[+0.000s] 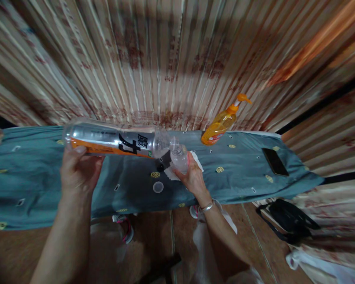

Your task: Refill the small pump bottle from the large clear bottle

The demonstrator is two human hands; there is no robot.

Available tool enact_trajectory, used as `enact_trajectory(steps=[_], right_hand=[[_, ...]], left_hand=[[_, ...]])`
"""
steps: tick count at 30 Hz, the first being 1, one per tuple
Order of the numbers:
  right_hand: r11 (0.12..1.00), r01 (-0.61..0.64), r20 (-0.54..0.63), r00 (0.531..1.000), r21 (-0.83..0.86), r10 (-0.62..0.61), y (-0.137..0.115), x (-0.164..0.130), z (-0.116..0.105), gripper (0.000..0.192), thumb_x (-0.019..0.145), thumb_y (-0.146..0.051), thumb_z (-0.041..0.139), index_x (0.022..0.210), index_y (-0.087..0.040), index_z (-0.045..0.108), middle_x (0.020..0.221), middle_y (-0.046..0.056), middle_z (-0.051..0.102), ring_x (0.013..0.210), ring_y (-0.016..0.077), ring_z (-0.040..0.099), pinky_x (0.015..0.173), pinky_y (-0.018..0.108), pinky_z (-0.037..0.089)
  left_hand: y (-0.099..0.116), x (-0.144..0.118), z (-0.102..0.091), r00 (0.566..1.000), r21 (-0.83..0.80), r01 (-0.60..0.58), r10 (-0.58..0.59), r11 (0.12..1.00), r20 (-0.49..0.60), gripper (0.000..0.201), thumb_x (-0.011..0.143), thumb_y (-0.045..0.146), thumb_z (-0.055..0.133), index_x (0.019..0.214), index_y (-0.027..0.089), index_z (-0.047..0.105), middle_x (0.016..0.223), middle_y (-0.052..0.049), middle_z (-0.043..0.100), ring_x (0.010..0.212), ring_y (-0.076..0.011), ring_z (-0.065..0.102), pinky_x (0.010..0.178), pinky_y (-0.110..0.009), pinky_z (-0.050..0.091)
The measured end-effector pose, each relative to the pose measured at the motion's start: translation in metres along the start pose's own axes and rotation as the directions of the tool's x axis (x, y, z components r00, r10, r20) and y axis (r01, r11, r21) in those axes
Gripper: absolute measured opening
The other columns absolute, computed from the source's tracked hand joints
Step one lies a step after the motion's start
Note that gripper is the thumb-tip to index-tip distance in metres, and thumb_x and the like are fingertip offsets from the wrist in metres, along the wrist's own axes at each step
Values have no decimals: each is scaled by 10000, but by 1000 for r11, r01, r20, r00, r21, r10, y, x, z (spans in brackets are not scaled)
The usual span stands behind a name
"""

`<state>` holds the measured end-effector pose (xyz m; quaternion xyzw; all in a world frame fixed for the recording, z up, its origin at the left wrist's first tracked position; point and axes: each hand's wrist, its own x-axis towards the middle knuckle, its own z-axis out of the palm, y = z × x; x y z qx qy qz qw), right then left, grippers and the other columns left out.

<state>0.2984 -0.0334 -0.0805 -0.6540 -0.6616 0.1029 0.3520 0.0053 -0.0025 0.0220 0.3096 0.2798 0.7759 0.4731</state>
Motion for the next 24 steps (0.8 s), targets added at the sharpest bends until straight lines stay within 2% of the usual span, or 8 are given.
enact_trajectory(steps=[7,13,19,24], right_hand=[[1000,19,-9,1000,-4,-19,4,-1,2,915,802,-622,658,1503,-108,370,1388,225,616,1258,363,626,1011,537,544],[1000,15,1,1000,-10,-15,3,-1,1,896,798,-604,669,1479,-88,398,1356,242,636,1221,370,651,986,537,557],[1000,4,4,1000,-15,-4,0,-1,-1,870,811,-611,665,1478,-113,407,1364,236,635,1212,360,659,965,515,569],[1000,-4,-17,1000,-3,4,0,-1,2,872,808,-631,651,1480,-130,407,1367,218,638,1200,357,665,967,518,569]], left_hand=[[-4,3,-6,999,20,-5,4,1000,34,330,595,222,838,894,292,717,955,0,730,929,-210,658,678,-311,527],[-4,4,0,999,-16,28,-28,999,-23,393,539,186,839,901,304,739,892,16,727,847,-169,652,605,-233,510],[-5,5,2,999,27,23,-22,999,-30,419,554,219,830,957,293,743,972,12,734,895,-171,648,750,-257,542],[-8,6,-3,1000,64,13,-12,998,-12,344,614,234,776,948,298,721,970,4,725,937,-206,652,809,-308,529]])
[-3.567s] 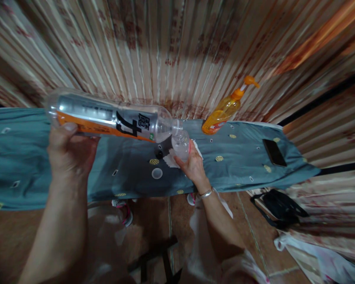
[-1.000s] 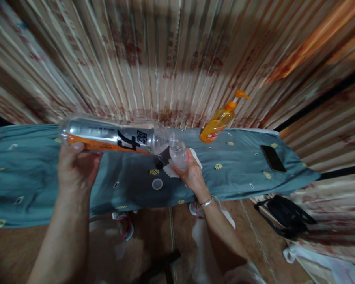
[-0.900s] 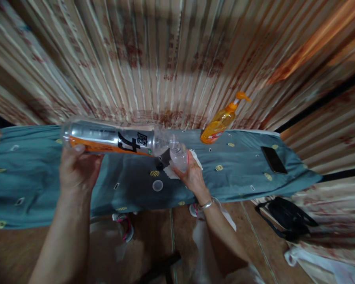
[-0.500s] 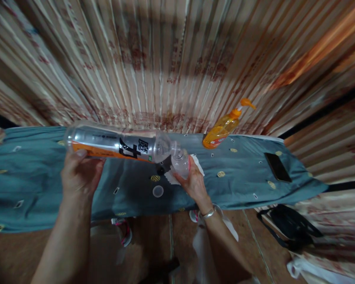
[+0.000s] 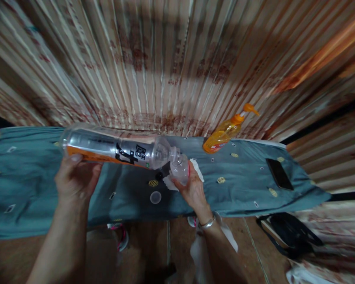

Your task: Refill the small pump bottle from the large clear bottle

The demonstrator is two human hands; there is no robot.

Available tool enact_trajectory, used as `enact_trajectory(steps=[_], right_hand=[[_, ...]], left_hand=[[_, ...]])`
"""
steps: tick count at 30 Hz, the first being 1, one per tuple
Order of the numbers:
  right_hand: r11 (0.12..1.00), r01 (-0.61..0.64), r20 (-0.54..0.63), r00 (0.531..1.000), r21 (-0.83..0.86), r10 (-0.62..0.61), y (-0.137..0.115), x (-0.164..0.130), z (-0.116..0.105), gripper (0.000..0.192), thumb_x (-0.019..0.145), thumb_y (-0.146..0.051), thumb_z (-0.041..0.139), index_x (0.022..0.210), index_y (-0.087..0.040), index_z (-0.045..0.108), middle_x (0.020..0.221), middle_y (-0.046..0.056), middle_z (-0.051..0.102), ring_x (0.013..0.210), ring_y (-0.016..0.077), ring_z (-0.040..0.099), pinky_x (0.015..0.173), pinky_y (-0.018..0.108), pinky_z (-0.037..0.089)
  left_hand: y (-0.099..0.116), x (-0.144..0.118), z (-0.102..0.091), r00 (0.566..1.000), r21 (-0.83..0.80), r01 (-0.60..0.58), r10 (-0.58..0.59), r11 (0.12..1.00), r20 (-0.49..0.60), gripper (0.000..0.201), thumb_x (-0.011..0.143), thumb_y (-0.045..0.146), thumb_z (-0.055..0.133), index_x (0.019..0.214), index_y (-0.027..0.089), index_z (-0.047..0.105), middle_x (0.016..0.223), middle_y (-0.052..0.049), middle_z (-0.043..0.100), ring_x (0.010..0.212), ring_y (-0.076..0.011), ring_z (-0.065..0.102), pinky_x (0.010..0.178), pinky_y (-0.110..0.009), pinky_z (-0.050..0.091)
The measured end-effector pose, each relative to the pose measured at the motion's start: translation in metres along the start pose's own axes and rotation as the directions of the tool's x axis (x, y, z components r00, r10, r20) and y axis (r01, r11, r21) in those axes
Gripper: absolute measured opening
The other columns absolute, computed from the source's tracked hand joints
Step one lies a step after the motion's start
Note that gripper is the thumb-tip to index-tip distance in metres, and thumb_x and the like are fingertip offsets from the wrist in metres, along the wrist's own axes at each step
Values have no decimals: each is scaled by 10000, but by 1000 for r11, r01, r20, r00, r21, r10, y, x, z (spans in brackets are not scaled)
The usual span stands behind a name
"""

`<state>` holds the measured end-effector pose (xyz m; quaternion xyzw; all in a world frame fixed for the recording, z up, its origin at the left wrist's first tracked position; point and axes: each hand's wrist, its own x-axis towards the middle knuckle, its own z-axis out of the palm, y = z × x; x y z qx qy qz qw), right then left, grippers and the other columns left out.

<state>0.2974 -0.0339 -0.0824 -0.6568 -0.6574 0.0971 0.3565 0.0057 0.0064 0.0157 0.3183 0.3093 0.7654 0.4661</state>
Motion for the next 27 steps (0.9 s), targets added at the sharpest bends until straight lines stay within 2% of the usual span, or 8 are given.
enact_trajectory(steps=[6,13,18,22,27], right_hand=[[1000,-10,24,1000,-4,10,-1,1,-1,893,800,-625,667,1486,-124,392,1334,213,657,1175,356,674,943,510,581],[1000,-13,21,1000,-16,13,-2,1,-2,835,818,-595,653,1473,-138,411,1299,206,677,1162,364,679,919,509,585],[1000,-8,18,1000,-18,8,0,0,-1,858,818,-612,645,1471,-105,413,1275,221,683,1165,362,675,936,503,582],[1000,-7,20,1000,-17,7,0,0,0,867,823,-657,616,1475,-122,416,1309,210,670,1176,354,670,952,510,579],[1000,-1,13,1000,-3,1,-2,0,-2,894,824,-706,581,1471,-110,422,1339,221,653,1194,364,660,959,532,572]], left_hand=[[-1,1,1,1000,20,12,-12,1000,-8,218,626,248,766,836,256,708,980,-22,714,979,-224,642,837,-325,530],[0,0,7,998,7,29,-28,1000,-56,361,592,221,760,940,317,752,943,-5,731,976,-241,659,854,-360,563],[-1,0,2,1000,20,11,-11,1000,-16,377,612,233,763,981,309,748,972,-11,740,1034,-261,666,896,-380,554],[1,-1,-1,999,33,31,-30,999,-21,353,630,255,779,978,293,739,1014,-6,741,1046,-237,656,920,-351,534],[2,-3,1,997,2,26,-25,1000,-75,450,569,277,845,1008,267,746,1005,6,745,978,-203,655,970,-350,518]])
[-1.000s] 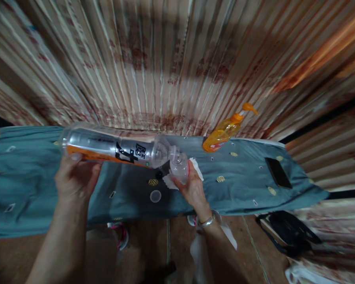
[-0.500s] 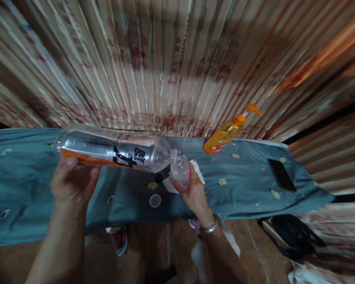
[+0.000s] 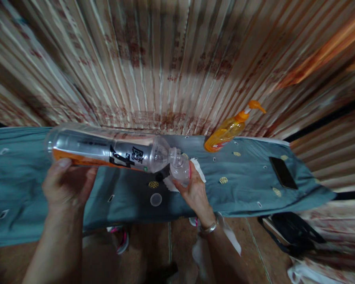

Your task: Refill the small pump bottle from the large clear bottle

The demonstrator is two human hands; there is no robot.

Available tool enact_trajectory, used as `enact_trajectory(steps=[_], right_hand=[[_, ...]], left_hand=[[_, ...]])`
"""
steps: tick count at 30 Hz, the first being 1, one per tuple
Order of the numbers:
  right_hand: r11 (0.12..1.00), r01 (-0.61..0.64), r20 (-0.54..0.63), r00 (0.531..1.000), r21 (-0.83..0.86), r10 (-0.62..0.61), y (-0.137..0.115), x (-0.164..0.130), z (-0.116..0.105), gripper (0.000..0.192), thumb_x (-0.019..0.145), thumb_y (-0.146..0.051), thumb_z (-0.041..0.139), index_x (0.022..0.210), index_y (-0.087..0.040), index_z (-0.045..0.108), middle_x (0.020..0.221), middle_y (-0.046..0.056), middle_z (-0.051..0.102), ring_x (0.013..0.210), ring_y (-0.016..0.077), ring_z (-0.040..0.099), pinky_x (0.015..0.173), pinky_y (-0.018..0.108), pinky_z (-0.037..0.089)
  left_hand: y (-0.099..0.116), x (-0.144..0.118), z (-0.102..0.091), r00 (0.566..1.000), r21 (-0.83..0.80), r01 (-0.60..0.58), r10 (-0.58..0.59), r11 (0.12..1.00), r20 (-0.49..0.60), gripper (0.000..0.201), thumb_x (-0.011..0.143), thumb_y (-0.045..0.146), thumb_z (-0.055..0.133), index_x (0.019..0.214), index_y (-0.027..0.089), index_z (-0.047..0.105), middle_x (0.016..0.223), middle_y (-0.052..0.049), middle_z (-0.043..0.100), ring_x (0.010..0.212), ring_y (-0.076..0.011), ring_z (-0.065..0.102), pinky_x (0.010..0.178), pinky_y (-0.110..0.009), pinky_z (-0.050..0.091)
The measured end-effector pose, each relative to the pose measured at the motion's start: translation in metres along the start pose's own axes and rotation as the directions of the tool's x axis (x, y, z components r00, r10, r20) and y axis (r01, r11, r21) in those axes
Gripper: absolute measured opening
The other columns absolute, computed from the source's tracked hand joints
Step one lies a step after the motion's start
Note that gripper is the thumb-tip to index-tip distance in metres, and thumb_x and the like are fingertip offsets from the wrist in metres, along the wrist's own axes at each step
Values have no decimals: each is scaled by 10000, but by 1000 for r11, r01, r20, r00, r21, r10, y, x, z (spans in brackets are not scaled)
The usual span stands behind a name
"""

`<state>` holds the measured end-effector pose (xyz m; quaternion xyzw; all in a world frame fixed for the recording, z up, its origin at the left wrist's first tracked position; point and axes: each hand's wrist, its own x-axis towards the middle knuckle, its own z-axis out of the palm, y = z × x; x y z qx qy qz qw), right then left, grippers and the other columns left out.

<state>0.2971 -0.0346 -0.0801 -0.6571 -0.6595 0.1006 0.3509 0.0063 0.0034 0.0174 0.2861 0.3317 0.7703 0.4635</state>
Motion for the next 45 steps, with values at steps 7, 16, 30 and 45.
enact_trajectory(steps=[7,16,30,45], right_hand=[[1000,31,-6,1000,7,-31,2,-1,0,866,836,-661,605,1477,-113,412,1353,226,643,1212,358,655,975,520,565],[999,35,-6,999,-30,-35,3,-1,0,883,839,-692,585,1473,-104,411,1332,235,653,1178,357,673,943,504,579],[999,11,2,1000,-45,-11,3,-1,0,914,831,-718,574,1471,-89,404,1258,237,690,1112,372,700,891,508,593],[999,-6,2,1000,-36,6,1,-1,-1,902,817,-733,577,1437,-94,435,1242,233,697,1099,364,702,887,499,591]], left_hand=[[-1,0,2,1000,-39,16,-16,999,0,451,533,269,877,969,257,759,1020,3,749,981,-195,649,944,-330,534],[1,-1,5,1000,-44,-5,5,999,14,413,531,273,885,928,258,771,972,11,743,949,-195,655,993,-364,530],[-1,-2,4,1000,-31,-4,5,1000,23,451,567,277,846,1010,268,763,1056,-29,755,916,-208,658,963,-414,550],[-1,-3,3,999,-12,-12,12,1000,45,462,626,265,801,1083,276,737,1071,-39,751,1029,-251,663,960,-417,546]])
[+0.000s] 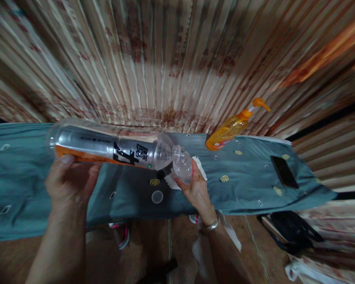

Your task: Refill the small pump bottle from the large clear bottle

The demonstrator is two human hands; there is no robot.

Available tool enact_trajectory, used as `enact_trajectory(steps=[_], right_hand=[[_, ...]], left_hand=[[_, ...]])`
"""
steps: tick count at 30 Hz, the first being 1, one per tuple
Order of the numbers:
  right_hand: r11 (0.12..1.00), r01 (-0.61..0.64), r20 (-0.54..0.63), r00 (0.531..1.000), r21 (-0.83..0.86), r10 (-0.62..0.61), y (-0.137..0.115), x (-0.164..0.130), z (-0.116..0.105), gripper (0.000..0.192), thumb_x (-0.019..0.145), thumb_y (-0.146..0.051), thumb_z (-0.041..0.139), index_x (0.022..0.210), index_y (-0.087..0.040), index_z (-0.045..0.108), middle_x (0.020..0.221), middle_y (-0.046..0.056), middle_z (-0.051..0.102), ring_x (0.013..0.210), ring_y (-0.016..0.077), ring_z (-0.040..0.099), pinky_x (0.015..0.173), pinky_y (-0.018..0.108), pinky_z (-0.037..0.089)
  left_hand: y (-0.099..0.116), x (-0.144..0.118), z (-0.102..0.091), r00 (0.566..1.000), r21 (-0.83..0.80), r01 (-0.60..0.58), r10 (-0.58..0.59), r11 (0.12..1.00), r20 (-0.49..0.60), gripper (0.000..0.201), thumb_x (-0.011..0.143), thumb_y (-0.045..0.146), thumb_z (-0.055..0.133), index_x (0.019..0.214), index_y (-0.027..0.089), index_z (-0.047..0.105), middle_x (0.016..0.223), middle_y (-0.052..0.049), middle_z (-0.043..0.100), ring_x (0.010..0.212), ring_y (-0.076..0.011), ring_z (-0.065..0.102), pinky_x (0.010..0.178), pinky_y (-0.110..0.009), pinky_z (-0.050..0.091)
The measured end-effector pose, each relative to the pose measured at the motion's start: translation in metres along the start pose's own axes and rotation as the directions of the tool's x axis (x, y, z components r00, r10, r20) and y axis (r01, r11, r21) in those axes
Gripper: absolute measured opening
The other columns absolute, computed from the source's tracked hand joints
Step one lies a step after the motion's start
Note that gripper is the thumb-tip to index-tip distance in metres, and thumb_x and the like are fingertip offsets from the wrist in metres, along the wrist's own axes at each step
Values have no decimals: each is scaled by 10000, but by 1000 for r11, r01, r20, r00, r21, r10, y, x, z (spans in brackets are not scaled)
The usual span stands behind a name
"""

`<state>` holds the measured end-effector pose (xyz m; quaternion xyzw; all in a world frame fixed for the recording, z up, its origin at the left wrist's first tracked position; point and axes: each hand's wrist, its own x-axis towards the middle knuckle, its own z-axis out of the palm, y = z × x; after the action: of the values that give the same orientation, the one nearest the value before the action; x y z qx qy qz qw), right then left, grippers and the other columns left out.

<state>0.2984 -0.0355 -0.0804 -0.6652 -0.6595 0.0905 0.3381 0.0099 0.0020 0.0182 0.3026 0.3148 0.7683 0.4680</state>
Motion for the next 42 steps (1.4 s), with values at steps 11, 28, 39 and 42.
enact_trajectory(steps=[11,28,39,42], right_hand=[[1000,-1,-1,1000,-2,1,0,0,0,894,821,-724,580,1438,-93,441,1231,233,700,1093,363,704,885,501,592],[1000,-5,-8,1000,2,5,1,-1,1,923,816,-729,586,1459,-88,419,1254,244,688,1103,369,700,892,523,589],[1000,7,-8,1000,9,-7,0,-1,0,882,828,-697,598,1460,-109,417,1289,233,675,1134,363,690,918,527,581],[1000,1,-5,1000,3,-1,0,-1,0,880,832,-692,598,1470,-117,405,1276,228,684,1127,363,695,900,518,589]], left_hand=[[-1,0,-1,1000,3,2,-2,1000,5,547,631,267,793,1170,302,706,1097,-42,747,1101,-274,654,985,-439,536],[-1,1,0,1000,-6,-3,3,1000,-6,583,603,264,812,1173,309,702,1115,-46,746,1069,-278,666,965,-446,538],[-1,1,-1,999,20,-10,10,1000,34,447,641,283,794,1081,278,714,1083,-45,745,1152,-288,633,995,-433,503],[-1,1,-1,1000,7,1,-1,1000,27,428,645,273,792,1067,274,719,1087,-45,743,1154,-278,627,995,-422,506]])
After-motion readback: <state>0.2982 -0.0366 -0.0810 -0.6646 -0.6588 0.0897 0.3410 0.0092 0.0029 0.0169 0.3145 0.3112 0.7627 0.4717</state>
